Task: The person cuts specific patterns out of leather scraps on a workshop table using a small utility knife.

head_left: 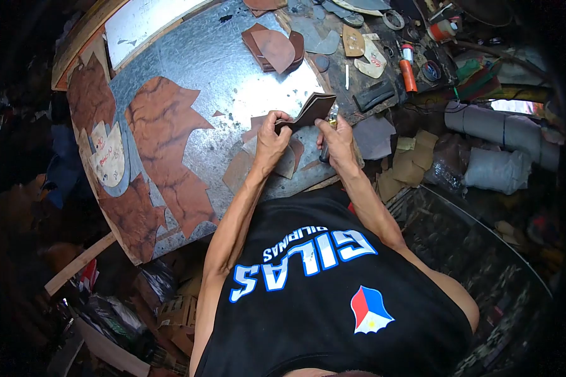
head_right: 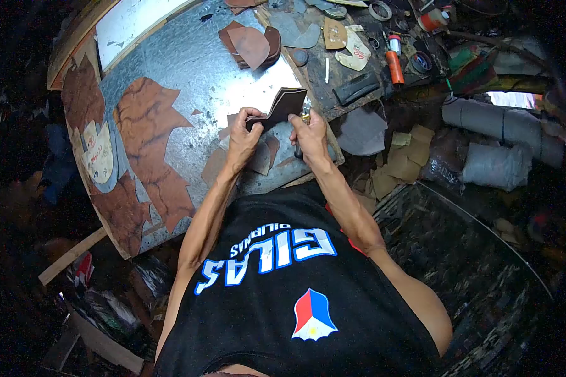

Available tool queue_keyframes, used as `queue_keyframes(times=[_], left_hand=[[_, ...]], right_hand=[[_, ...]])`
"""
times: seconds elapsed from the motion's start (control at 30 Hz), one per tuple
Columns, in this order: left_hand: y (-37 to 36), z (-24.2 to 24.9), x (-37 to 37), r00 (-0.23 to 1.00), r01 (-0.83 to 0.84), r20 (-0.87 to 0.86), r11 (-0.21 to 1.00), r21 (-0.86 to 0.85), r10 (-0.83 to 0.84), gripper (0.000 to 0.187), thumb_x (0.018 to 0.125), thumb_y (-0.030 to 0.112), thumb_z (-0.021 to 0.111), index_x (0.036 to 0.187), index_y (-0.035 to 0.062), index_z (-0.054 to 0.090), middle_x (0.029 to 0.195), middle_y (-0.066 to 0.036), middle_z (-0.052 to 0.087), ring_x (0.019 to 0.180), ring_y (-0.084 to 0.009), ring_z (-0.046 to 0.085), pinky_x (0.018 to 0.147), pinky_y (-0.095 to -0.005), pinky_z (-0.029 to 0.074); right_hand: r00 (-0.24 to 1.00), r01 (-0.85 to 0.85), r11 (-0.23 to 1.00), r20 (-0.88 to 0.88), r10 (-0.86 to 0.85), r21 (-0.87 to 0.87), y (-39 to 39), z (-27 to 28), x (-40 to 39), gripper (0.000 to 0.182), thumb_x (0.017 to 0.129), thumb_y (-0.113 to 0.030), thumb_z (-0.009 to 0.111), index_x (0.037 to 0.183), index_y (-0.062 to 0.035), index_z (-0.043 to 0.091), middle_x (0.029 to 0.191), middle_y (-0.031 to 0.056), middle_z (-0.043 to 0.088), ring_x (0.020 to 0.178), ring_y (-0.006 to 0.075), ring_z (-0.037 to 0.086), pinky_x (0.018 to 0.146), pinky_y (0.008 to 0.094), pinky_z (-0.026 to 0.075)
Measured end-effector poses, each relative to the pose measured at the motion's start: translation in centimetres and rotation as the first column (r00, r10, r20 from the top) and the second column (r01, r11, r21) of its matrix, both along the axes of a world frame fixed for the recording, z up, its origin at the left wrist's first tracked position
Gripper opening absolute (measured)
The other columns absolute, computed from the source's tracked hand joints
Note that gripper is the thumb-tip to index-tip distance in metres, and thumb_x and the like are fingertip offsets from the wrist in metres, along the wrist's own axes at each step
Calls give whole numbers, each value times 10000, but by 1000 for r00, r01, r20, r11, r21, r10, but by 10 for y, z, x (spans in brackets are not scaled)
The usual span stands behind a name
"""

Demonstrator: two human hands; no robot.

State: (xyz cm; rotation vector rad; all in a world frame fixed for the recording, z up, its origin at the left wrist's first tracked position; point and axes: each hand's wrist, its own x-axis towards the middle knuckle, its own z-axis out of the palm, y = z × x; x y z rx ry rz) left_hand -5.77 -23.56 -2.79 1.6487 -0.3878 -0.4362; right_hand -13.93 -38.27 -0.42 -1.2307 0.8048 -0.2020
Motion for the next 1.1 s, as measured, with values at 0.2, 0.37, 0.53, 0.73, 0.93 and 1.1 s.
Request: queue_keyframes(times=[0.2, 0.37, 0.53, 0.73, 0.93, 1.1], left_hand=[[-4, 20, 16, 955, 97, -291, 989, 112, -61, 353, 869, 67, 573, 1211, -4, 519, 1004, -77, 608, 918, -150, 580, 808, -270, 476], [17, 22, 24, 997, -49, 77, 954, 295, 27, 483, 874, 44, 539, 1346, -26, 468, 1148, -249, 615, 995, -306, 641, 839, -396, 525], [86, 27, 9, 863, -142, 484, 847, 512, -148, 498, 818, 87, 644, 1289, -15, 518, 1187, -242, 588, 1154, -390, 542, 968, -437, 439], [105, 20, -49, 846, -71, 422, 715, 696, -326, 707, 778, 360, 758, 1362, 72, 482, 1412, -220, 437, 1344, -431, 353, 1091, -535, 297], [108, 1, -56, 850, -93, 427, 711, 697, -308, 709, 788, 408, 745, 1370, 91, 495, 1482, -190, 389, 1394, -397, 308, 1130, -530, 246], [112, -3, -56, 835, -105, 466, 748, 656, -291, 729, 769, 401, 764, 1373, 97, 493, 1497, -198, 366, 1388, -417, 316, 1126, -544, 247]], right_hand=[[981, -182, 925, -130, 146, -333, -33, 12, 12, 172, 867, -126, 659, 975, -2, 609, 622, 3, 548, 486, 90, 499, 446, 268, 399], [867, -493, 536, -436, 241, -685, -76, -6, 51, 405, 806, -153, 612, 1182, 0, 605, 830, 193, 665, 791, 357, 659, 701, 437, 502], [896, -443, 223, -428, 116, -868, -57, 6, 42, 377, 843, -217, 602, 1183, -57, 614, 1014, 265, 652, 947, 450, 629, 815, 508, 506], [731, -641, 231, -489, 477, -732, 20, 29, -18, 433, 859, -215, 649, 1236, -21, 562, 1064, 259, 625, 915, 462, 624, 782, 509, 510], [839, -509, 443, -312, 445, -737, 49, 23, -24, 414, 842, -138, 677, 1200, 18, 541, 908, 214, 636, 808, 379, 652, 712, 471, 513], [759, -579, 812, -410, 506, -70, 49, 26, -21, 266, 843, -121, 662, 1031, 48, 579, 730, 102, 594, 723, 202, 596, 658, 374, 490]])
